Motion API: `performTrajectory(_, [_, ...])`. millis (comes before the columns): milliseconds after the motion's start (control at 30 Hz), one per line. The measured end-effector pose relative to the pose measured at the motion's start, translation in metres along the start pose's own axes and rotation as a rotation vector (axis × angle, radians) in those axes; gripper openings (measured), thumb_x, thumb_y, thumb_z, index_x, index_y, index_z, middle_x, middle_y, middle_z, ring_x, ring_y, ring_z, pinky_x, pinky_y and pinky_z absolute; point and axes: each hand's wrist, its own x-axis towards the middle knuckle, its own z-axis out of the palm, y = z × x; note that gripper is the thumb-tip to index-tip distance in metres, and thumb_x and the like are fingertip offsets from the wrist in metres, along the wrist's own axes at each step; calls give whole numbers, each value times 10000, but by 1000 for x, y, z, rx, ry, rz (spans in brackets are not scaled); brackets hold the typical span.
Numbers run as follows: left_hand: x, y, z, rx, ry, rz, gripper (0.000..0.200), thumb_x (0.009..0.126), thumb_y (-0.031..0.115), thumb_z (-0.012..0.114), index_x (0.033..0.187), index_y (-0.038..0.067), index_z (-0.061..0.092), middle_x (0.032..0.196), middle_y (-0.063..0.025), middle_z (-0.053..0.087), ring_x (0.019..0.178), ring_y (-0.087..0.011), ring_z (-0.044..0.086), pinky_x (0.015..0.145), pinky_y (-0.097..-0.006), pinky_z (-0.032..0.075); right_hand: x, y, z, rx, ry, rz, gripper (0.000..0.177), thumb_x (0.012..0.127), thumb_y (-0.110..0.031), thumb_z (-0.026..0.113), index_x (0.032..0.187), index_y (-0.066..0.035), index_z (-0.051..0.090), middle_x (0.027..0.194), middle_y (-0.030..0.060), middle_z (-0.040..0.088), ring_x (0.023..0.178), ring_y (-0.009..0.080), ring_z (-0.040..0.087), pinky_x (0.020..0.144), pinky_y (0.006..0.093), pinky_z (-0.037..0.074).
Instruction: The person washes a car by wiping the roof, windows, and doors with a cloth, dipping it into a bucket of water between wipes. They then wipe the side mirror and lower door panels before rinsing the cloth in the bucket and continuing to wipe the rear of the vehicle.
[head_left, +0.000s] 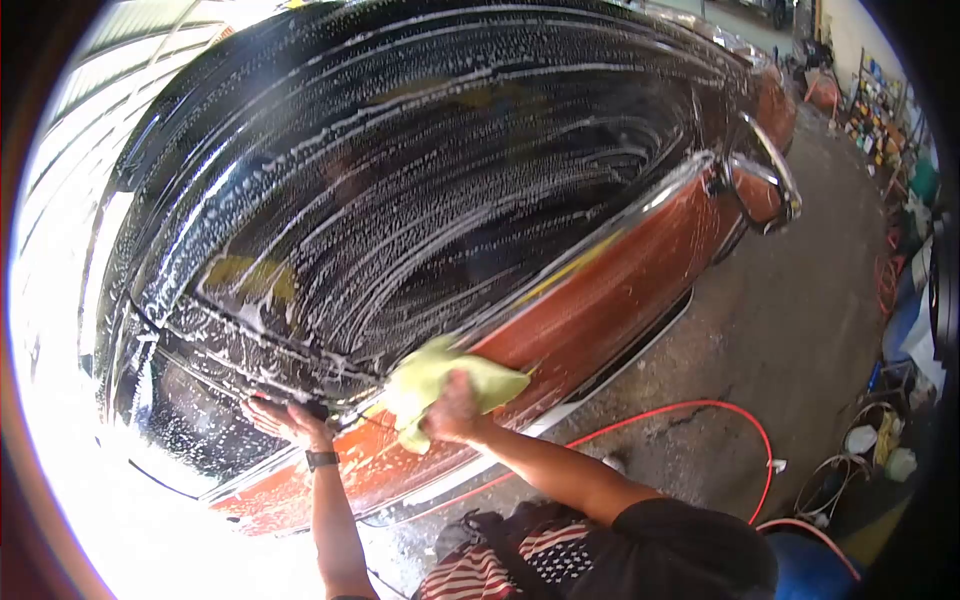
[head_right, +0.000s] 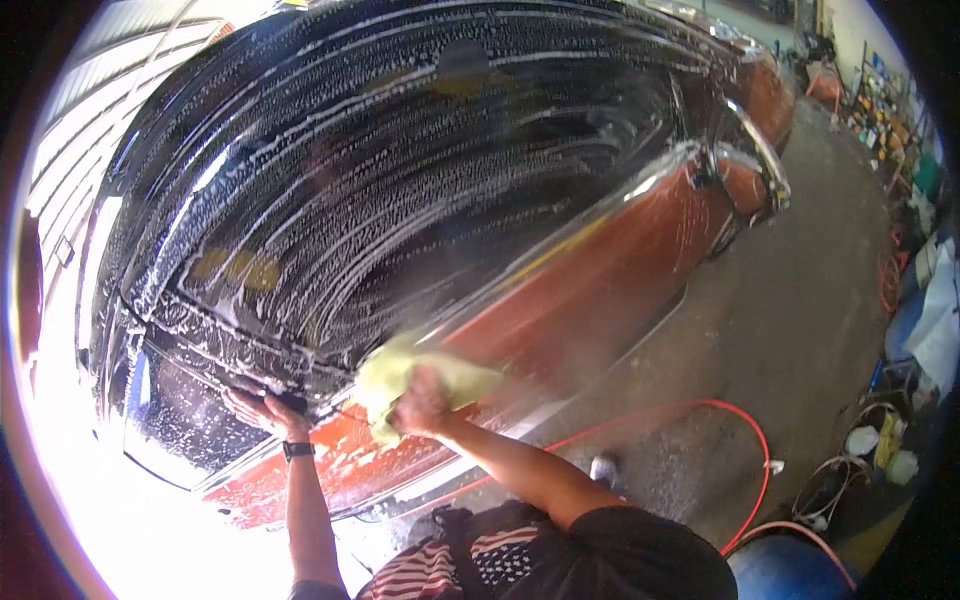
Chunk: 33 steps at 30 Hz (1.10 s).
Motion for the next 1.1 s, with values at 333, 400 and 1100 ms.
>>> performTrajectory(333, [-26,-194,-54,142,-355,644,634,986,481,300,1526,155,232,1558,-235,191,1435,-454,144,1134,-634,47,-23,111,-49,463,951,719,1045,771,-519,653,1497,25,135,1520,235,197,1397,358,215,1157,448,207])
performTrajectory(400, [-24,-195,-55,139,-363,652,631,989,475,291,1515,129,249,1567,-214,189,1450,-432,112,1140,-622,30,-18,164,-80,327,1123,956,1035,856,-664,519,1483,80,165,1572,257,99,1460,384,103,1188,444,114])
performTrajectory(1100, [-18,-193,-60,171,-413,711,595,994,424,312,1457,53,345,1558,-233,198,1439,-480,83,1128,-645,19,14,119,-56,1107,1374,145,1021,822,-422,726,1540,-112,70,1570,136,163,1423,284,230,1096,424,361])
